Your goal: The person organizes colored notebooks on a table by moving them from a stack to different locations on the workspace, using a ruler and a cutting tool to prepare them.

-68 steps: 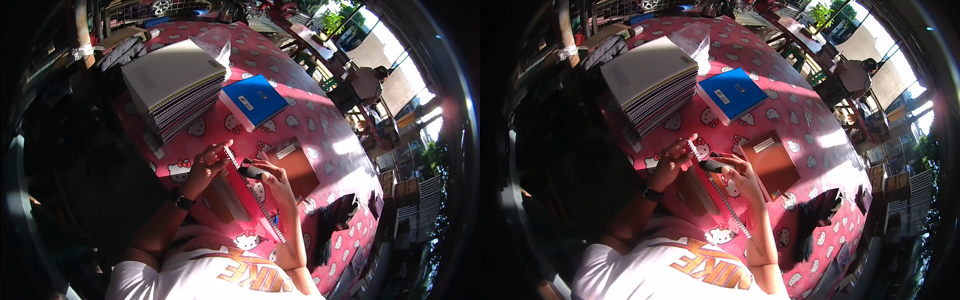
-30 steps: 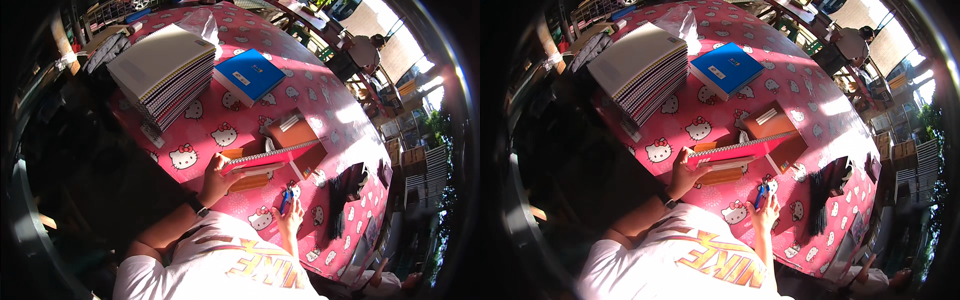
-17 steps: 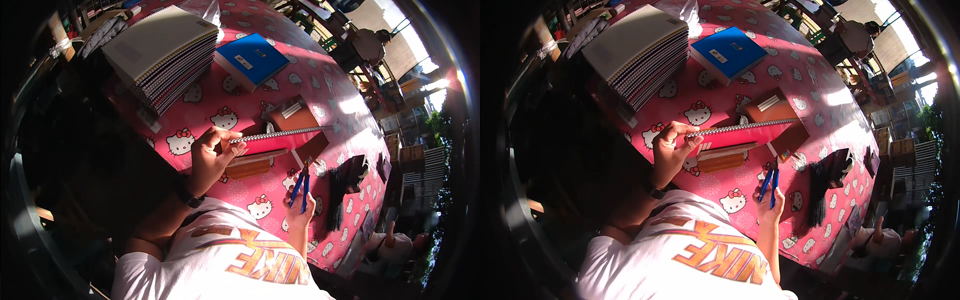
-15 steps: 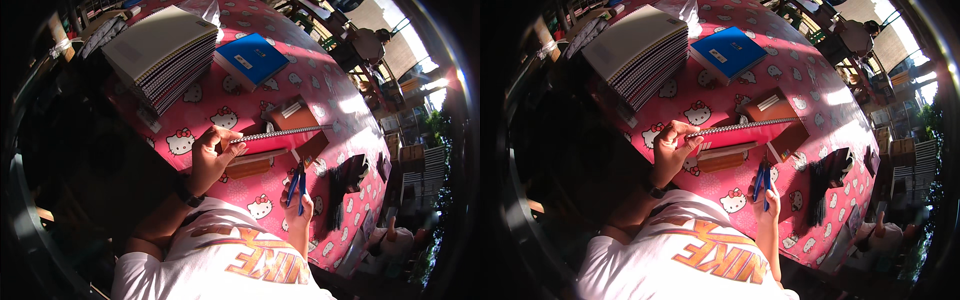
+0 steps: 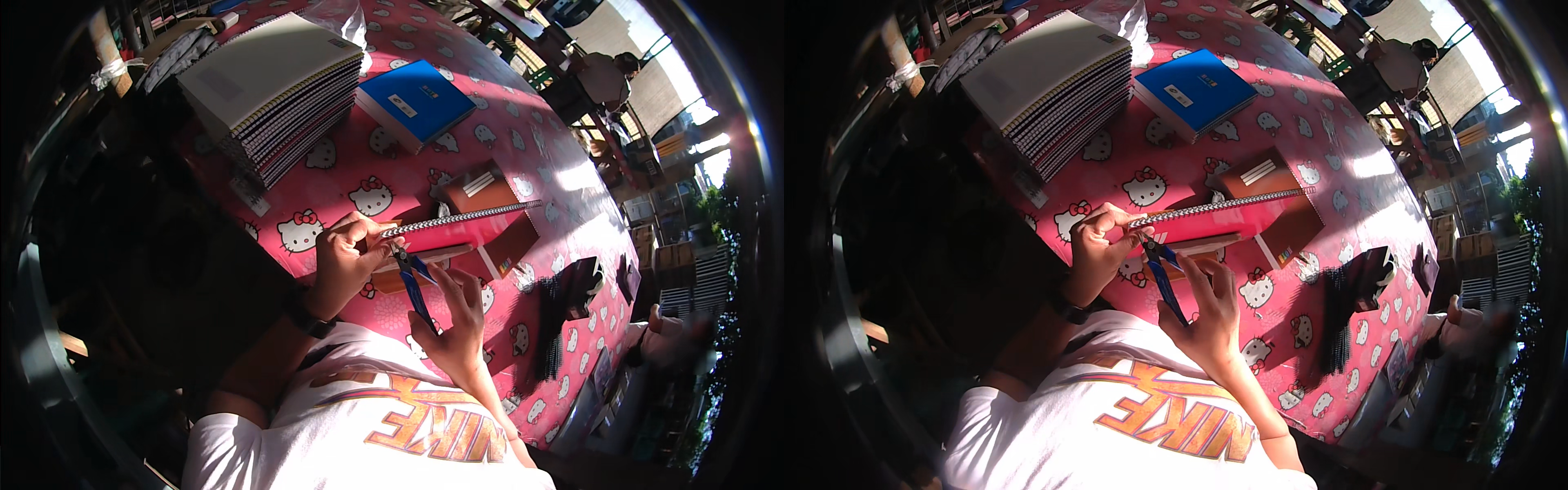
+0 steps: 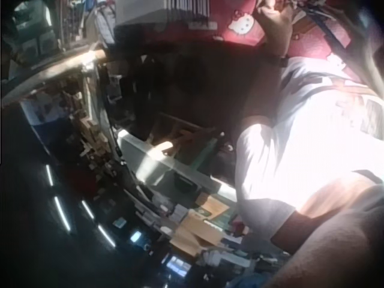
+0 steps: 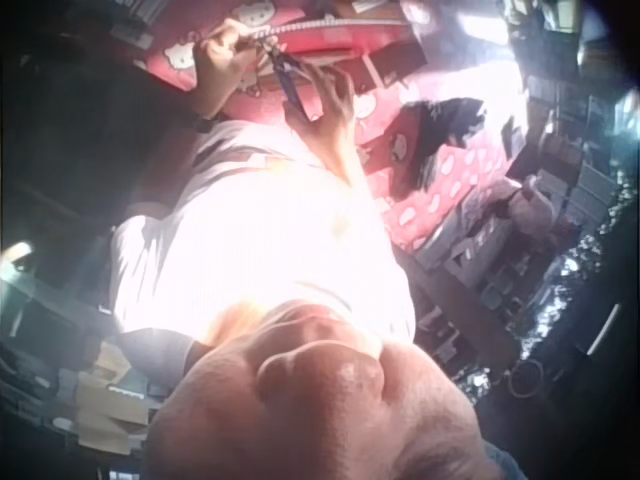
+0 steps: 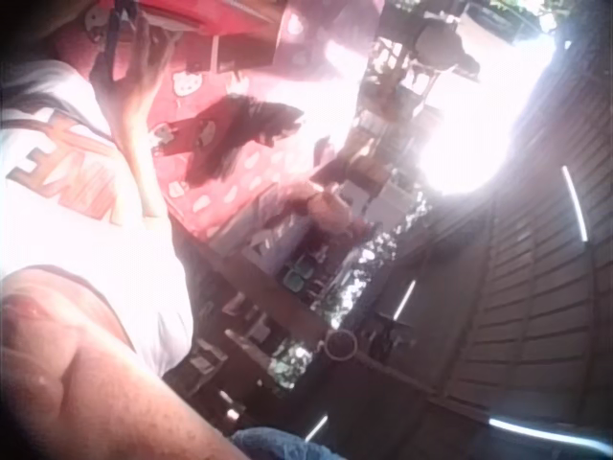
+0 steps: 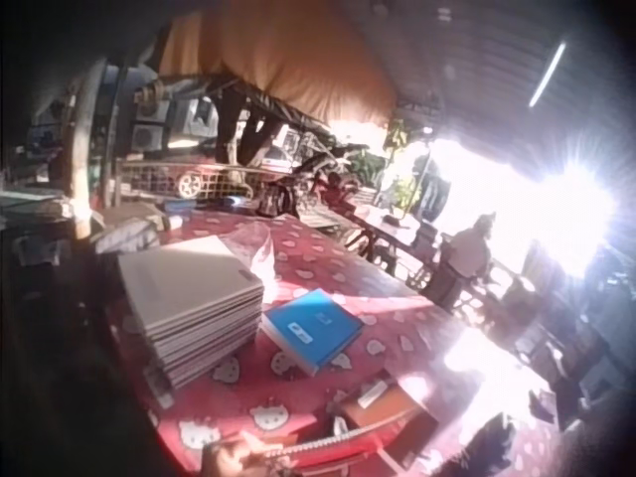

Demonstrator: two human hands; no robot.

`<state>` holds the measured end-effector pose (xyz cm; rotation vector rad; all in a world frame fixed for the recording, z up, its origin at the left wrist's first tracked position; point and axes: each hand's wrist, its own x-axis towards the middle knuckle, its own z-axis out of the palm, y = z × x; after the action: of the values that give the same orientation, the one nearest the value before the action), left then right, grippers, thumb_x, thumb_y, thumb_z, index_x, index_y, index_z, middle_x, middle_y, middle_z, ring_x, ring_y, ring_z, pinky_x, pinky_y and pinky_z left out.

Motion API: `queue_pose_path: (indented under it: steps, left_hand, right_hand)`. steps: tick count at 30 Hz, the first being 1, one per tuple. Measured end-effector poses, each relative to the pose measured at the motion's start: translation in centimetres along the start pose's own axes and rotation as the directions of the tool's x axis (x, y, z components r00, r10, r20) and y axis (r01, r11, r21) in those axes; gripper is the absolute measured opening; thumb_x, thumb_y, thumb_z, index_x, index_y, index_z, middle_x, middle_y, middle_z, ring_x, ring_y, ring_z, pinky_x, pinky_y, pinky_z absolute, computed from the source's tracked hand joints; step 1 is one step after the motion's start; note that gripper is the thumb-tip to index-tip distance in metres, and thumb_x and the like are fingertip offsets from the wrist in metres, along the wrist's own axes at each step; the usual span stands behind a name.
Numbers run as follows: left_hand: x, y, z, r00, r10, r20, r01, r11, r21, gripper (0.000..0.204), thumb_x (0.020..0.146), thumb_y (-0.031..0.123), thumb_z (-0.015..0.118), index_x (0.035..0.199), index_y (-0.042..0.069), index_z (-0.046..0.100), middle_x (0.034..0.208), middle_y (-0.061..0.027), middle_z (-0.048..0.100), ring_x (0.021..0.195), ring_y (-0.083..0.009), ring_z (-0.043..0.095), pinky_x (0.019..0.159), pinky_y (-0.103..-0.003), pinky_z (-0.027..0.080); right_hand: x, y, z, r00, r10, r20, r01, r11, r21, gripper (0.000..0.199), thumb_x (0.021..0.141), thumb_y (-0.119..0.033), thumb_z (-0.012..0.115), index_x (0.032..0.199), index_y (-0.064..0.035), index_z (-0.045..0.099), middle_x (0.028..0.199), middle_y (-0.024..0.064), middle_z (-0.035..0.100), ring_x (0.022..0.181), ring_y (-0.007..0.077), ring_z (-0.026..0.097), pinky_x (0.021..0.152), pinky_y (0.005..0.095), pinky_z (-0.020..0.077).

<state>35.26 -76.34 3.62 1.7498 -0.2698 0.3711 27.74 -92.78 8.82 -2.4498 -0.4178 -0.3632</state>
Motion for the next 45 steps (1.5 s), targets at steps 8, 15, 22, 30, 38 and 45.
queue_pose_path:
  steps: [8, 15, 22, 30, 38, 45]
  left_hand:
    - [-0.6, -1.0, 0.6, 0.968, 0.227, -0.106, -0.216, 0.97, 0.108, 0.019, 0.066, 0.012, 0.077, 0.078, 0.004, 0.064, 0.074, -0.0061, 0.06, 0.066, -0.0184, 0.059, 0.056, -0.028, 0.046]
    - [-0.7, -1.2, 0.4, 0.976, 0.21, -0.056, -0.208, 0.977, 0.043, 0.018, 0.067, 0.007, 0.075, 0.082, 0.001, 0.067, 0.072, -0.0067, 0.06, 0.065, -0.0148, 0.058, 0.06, -0.026, 0.046]
    - [-0.2, -1.0, 0.5, 0.997, 0.031, -0.072, -0.034, 0.998, -0.053, 0.013, 0.079, 0.01, 0.067, 0.087, 0.002, 0.061, 0.076, -0.0049, 0.06, 0.067, -0.0102, 0.055, 0.061, -0.024, 0.044]
    - [-0.2, -1.4, 1.4, 0.988, -0.134, -0.072, 0.068, 0.811, -0.581, 0.022, 0.087, -0.005, 0.052, 0.108, 0.003, 0.054, 0.094, -0.0021, 0.061, 0.087, -0.0077, 0.058, 0.079, -0.022, 0.045]
    - [13.5, 7.0, -16.1, 0.72, 0.068, -0.691, -0.442, 0.813, -0.379, 0.033, 0.091, 0.023, 0.052, 0.112, -0.002, 0.051, 0.11, -0.0115, 0.055, 0.097, -0.0181, 0.053, 0.086, -0.031, 0.041]
    - [26.4, 15.0, -30.9, 0.579, 0.469, -0.666, 0.095, 0.773, 0.627, 0.064, 0.086, 0.059, 0.039, 0.115, 0.005, 0.057, 0.099, -0.0198, 0.063, 0.094, -0.0272, 0.061, 0.078, -0.033, 0.046]
  right_hand:
    - [-0.4, -0.2, -0.3, 1.0, -0.015, 0.004, 0.015, 0.999, -0.042, 0.059, 0.064, -0.014, 0.07, 0.119, -0.0045, 0.052, 0.102, 0.0172, 0.052, 0.091, 0.0328, 0.053, 0.074, 0.0372, 0.0456]
    - [-1.2, 2.1, -0.2, 0.757, 0.25, 0.604, -0.637, 0.074, 0.767, 0.053, 0.079, -0.023, 0.062, 0.122, 0.0036, 0.046, 0.102, 0.0178, 0.058, 0.082, 0.0246, 0.06, 0.067, 0.0309, 0.0488]
    - [-1.4, 3.3, 0.6, 0.943, 0.246, 0.226, -0.333, 0.723, 0.605, 0.062, 0.078, -0.028, 0.065, 0.127, 0.0028, 0.042, 0.116, 0.0111, 0.052, 0.109, 0.0196, 0.048, 0.092, 0.0327, 0.0364]
    - [-12.3, 17.7, 1.3, 0.752, 0.5, -0.429, -0.563, 0.826, -0.026, 0.05, 0.074, -0.012, 0.068, 0.119, -0.0029, 0.048, 0.106, 0.0121, 0.053, 0.097, 0.0262, 0.052, 0.086, 0.0339, 0.0411]
    - [-13.4, 17.8, 3.3, 0.668, 0.639, -0.381, -0.74, 0.627, -0.244, 0.065, 0.065, -0.023, 0.07, 0.123, -0.01, 0.044, 0.119, 0.0129, 0.042, 0.113, 0.0322, 0.037, 0.093, 0.0491, 0.0311]
    - [-13.2, 18.4, 3.6, 0.68, 0.608, -0.41, -0.721, 0.655, -0.226, 0.068, 0.063, -0.022, 0.07, 0.125, -0.0119, 0.043, 0.119, 0.0124, 0.041, 0.113, 0.033, 0.036, 0.095, 0.0494, 0.0267]
